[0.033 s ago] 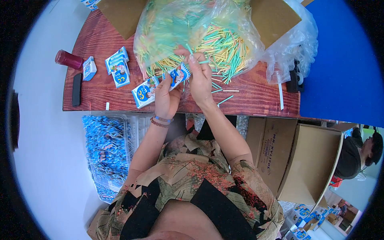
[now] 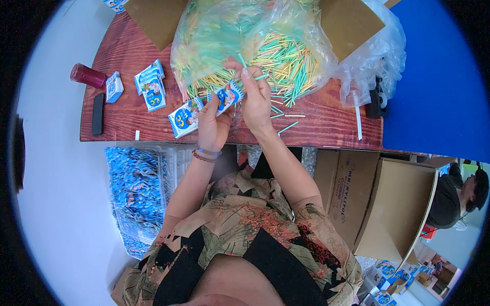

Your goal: Packaging small blue cards and yellow plastic strips into sets.

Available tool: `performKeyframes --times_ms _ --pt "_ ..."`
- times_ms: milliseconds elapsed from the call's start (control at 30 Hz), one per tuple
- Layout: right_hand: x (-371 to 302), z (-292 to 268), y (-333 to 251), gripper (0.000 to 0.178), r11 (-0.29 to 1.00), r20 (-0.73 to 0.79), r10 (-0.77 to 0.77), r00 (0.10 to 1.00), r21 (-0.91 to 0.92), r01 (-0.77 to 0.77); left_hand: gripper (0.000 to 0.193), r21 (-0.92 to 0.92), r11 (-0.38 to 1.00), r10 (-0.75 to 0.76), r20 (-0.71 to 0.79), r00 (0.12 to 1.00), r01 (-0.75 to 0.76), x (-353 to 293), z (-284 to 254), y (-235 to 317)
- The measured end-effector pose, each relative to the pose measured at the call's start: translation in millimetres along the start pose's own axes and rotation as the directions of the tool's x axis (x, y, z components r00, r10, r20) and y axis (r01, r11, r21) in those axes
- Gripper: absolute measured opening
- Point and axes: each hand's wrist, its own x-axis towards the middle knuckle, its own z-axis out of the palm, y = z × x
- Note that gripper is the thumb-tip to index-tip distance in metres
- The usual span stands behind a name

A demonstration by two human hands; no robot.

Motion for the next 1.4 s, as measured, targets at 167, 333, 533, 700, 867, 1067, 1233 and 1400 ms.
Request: performKeyframes --times_ms 167,333,533,700,867,1067,1233,1400 --pt "6.0 7.1 -4.3 0.019 0.992 -0.052 0.1 0.994 0.081 -0.095 0.026 -0.03 0.998 -0.051 0.044 0.998 0.052 2.7 -7.8 -1.7" --pt "15.2 15.0 -22.1 0.019 0.999 0.023 0.015 1.0 0.04 -0.016 0.029 -0.267 0.939 -0.173 0.186 0.967 0.219 8.0 -25.1 -5.7" --pt "42.2 -70.0 -0.7 0.019 0.968 -0.152 0.086 0.985 -0.222 -0.119 0.034 -0.416 0.88 -0.15 0.215 0.965 0.229 14.1 -24.3 -4.2" --pt "54.5 -104.9 2.6 0.031 0.313 -0.168 -0.115 0.979 -0.941 -0.125 0.034 -0.442 0.875 -0.134 0.176 0.975 0.2 15.5 -19.3 10.4" --pt "42.0 -70.7 -10.8 0.028 0.478 0.006 -0.041 0.999 -0.878 0.025 0.025 -0.266 0.964 0.005 0.028 1.0 0.002 11.2 -1.6 23.4" --pt "27.3 37.7 -1.9 0.021 0.781 0.116 0.381 0.917 -0.571 -0.252 0.022 -0.081 0.987 0.147 0.067 0.987 -0.141 3.6 2.1 55.7" --pt "53.9 71.0 20.5 0.019 0.784 0.338 0.407 0.849 -0.606 -0.134 0.019 0.15 0.94 0.314 -0.023 0.949 -0.307 0.1 -22.6 96.5" --pt "83.0 104.4 91.5 0.02 0.762 0.405 0.473 0.782 -0.634 -0.133 0.035 0.566 0.642 0.701 -0.161 0.695 -0.517 0.0 -83.9 124.7"
